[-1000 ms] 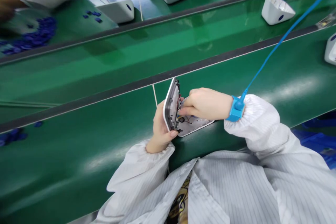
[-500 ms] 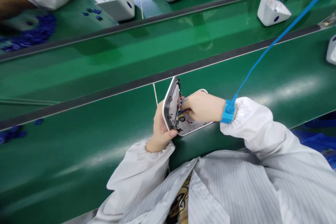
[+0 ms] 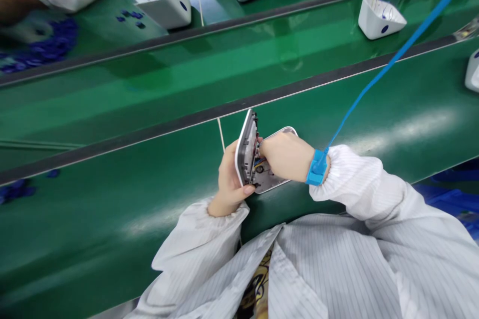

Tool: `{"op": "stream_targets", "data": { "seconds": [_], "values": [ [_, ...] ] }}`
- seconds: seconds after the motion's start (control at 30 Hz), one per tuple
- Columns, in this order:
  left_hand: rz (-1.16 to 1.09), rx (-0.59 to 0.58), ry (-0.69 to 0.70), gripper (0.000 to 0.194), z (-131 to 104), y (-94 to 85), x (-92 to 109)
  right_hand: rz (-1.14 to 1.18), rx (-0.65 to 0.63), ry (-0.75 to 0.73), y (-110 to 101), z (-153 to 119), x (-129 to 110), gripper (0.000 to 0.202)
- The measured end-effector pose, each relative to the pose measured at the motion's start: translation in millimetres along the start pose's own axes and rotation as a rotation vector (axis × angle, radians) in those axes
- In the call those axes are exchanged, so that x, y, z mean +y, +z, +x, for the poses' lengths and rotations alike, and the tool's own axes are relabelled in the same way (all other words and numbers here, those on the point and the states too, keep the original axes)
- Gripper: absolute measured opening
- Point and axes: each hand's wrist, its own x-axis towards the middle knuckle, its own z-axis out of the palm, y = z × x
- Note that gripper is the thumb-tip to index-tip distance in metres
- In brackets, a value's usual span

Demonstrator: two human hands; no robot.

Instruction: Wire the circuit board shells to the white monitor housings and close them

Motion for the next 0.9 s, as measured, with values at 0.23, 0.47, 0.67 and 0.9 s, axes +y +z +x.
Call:
{"op": "stream_targets", "data": {
  "seconds": [0.23, 0.47, 0.67, 0.9],
  "values": [
    [-0.012, -0.003, 0.005, 0.091, 0, -0.2, -3, -0.131, 0.076, -0.021, -4, -7, 5, 0.025],
    [0.005, -0.011, 0.012, 0.089, 0, -0.5, -1, -0.136, 0.036, -0.195, 2, 0, 18, 0.022],
    [0.012, -0.023, 0.023, 0.092, -1, -0.2, -6, -0.262, 0.031, -0.215, 4, 4, 19, 0.026],
    [0.119, -0.014, 0.084, 0.089, 0, 3.5, -9, -0.288, 0.195, -0.102, 8, 3, 24, 0.023]
  ]
}}
